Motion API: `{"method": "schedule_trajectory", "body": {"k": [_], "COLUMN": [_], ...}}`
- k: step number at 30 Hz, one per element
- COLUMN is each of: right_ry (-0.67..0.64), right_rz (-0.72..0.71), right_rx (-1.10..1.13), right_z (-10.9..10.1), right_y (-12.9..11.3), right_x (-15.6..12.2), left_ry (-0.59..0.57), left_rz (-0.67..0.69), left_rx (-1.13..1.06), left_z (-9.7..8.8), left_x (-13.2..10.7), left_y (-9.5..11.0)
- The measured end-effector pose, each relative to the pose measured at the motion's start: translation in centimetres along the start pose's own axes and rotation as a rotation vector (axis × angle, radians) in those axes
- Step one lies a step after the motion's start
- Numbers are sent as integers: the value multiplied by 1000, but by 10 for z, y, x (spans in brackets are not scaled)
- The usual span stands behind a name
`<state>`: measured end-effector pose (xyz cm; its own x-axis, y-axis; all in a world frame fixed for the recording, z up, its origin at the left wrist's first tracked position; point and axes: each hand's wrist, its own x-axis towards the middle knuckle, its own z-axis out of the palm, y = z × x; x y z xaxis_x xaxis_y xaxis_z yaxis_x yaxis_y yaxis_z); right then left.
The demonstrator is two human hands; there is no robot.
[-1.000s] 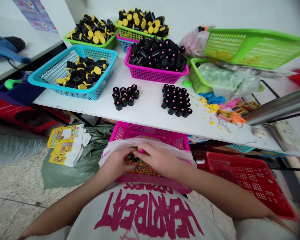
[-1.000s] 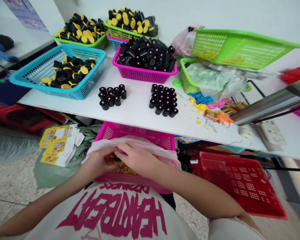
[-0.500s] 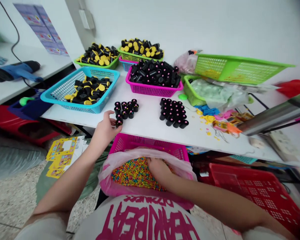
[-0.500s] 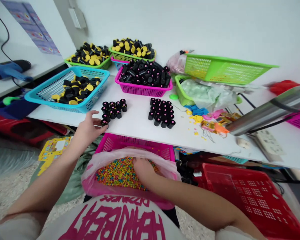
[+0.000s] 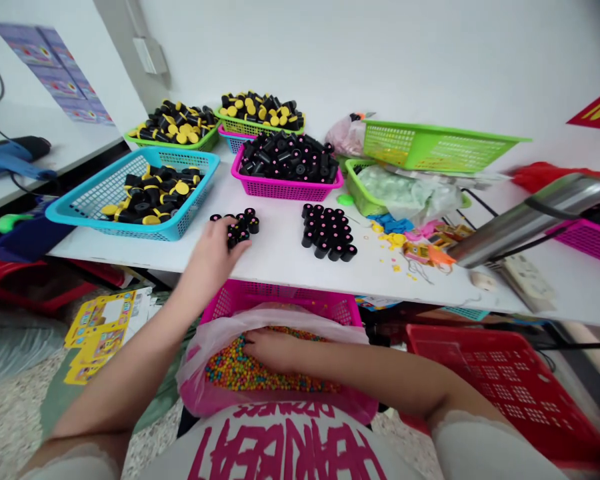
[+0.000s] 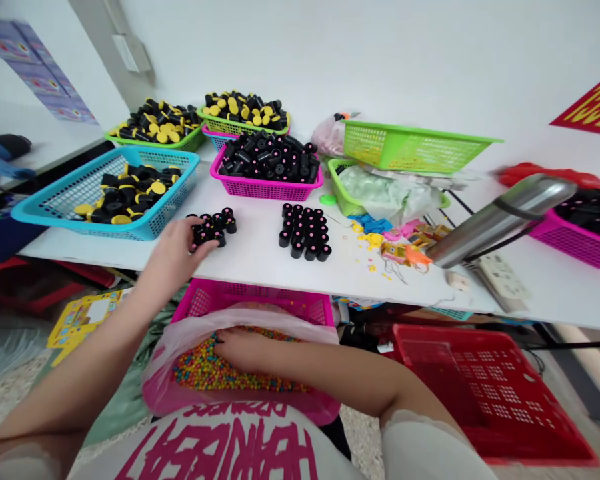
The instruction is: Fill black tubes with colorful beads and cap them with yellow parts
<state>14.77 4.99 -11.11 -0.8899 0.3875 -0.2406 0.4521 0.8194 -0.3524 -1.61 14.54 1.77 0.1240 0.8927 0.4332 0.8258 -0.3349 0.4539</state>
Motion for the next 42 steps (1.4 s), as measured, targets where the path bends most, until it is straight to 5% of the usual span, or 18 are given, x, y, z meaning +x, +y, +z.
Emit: {"method": "schedule_trajectory", "body": {"k": [5,7,10,14,18,25,29,32,38,42], "right_ry": [-13,26,54,51,80,144,214,311,541,557], "right_rz": [18,65,93,82,123,166,197,226,93,19], "right_rx": [77,109,108,42,115,565,725,780,586,441], "right_z": [-3,-4,-2,-2,-4,-5,-19,-33,-40,-36], "right_y": [-2,-2,-1,0,-1,-1,-6,-14,-26,-26], "right_x": [-2,-3,-5,-6,-9,-18,-36,-50,-56,-54], "left_ry": [-310,-322,-301,-319,-319,-430,-506,-565,-640,-638], "left_rz": [92,68,47,64,141,142,97,-2,-114,-105], "left_rx": [-211,-210,-208,-230,-311,-330,-324,-307,-340,-391], "left_z": [84,110,125,113,73,-21,-17,-2,4,5], "left_x": [31,42,53,53,31,-84,-149,-176,-174,-167], "left_y": [52,63,68,64,53,26,1,-8,1,3]}}
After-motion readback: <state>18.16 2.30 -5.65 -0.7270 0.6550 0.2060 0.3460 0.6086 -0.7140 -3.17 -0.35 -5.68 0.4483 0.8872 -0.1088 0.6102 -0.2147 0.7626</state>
